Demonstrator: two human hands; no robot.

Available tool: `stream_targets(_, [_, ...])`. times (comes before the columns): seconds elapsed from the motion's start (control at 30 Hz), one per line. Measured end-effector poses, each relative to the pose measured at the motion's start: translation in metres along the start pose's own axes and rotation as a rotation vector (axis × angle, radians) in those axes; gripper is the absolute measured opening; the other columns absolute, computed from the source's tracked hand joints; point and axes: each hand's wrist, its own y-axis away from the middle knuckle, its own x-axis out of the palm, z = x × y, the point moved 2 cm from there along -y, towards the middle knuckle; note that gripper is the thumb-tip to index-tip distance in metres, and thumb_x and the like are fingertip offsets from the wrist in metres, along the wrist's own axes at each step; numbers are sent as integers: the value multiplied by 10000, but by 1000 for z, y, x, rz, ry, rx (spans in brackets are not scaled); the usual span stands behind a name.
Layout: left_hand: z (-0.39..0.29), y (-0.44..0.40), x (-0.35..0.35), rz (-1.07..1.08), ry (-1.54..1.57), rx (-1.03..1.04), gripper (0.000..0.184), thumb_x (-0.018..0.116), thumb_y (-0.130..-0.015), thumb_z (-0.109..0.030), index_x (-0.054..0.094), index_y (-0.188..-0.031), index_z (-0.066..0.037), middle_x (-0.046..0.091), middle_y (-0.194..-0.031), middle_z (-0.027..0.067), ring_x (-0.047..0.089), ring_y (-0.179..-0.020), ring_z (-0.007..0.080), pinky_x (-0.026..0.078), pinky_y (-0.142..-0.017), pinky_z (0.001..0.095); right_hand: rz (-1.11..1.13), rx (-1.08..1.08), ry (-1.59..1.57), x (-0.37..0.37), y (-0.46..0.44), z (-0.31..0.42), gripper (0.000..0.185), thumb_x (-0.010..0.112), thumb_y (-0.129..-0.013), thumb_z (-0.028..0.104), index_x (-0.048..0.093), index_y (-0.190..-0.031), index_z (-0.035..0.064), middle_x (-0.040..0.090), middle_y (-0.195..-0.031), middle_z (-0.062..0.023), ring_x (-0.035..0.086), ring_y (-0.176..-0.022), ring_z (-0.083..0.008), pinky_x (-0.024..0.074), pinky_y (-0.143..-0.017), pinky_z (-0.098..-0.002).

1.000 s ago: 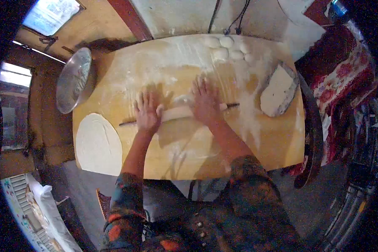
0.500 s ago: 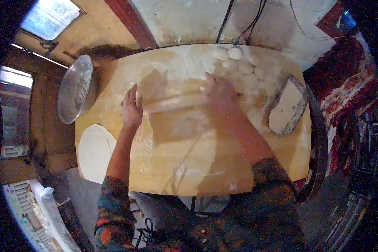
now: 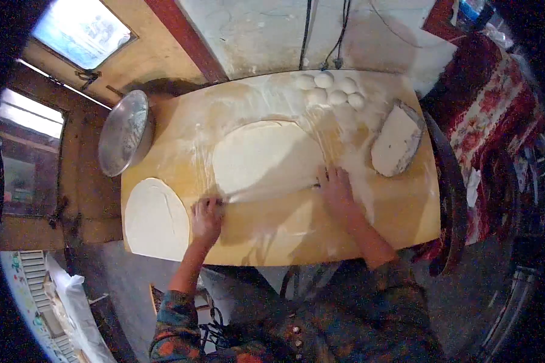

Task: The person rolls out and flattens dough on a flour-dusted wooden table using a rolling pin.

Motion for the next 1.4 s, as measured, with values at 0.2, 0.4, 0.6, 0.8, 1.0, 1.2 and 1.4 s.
stream_targets(0.2, [-19,77,7,8,-33,87,510,576,-865,-253,456,-1321,-59,501,-1237,213,481,-1127,381,330,-999,537,158,-282,-258,-25,95,27,433,640,-756,157,585,-1171,46,567,-971,-130,554,-939,-319,454,-813,-469])
stream_targets(0.4, [15,30,45,-137,294,-434,429,618,-870,-367,593,-1149,-42,566,-1144,197,495,-1108,389,393,-927,518,74,-161,-455,-32,89,75,401,542,-800,88,522,-1196,27,544,-980,-173,564,-888,-337,487,-786,-454])
stream_targets(0.6, [-46,-27,31,19,228,-633,330,677,-821,-333,642,-953,-33,616,-1036,170,598,-916,328,498,-781,449,-22,-75,-329,-3,53,131,372,521,-792,49,559,-1161,16,560,-963,-161,562,-951,-327,485,-799,-403])
stream_targets(0.8, [-60,-56,17,-16,1588,-768,231,658,-851,-148,624,-993,32,641,-1039,199,644,-903,200,516,-706,296,-29,-55,-422,7,52,117,454,565,-807,159,523,-1237,22,556,-1014,-166,548,-968,-346,463,-836,-437])
stream_targets(1.0, [-80,-73,-1,-47,320,189,462,533,-893,-90,487,-1351,-122,488,-1361,144,403,-1303,347,273,-1083,513,-80,-41,-471,13,28,125,587,591,-820,289,470,-1339,42,545,-1106,-169,514,-1037,-358,412,-906,-453])
stream_targets(1.2, [-51,-37,-1,33,-31,275,516,582,-889,-242,455,-1385,-184,461,-1365,140,382,-1316,336,207,-1105,553,133,-174,-545,13,15,148,448,491,-870,225,518,-1283,53,555,-1157,-166,536,-1093,-336,424,-941,-463])
stream_targets(1.4, [-48,-32,-3,75,-2,257,510,561,-876,-186,465,-1377,-168,417,-1428,105,343,-1355,305,214,-1096,542,47,-176,-457,15,17,157,425,497,-840,168,530,-1243,38,559,-1098,-124,528,-1045,-279,436,-879,-426])
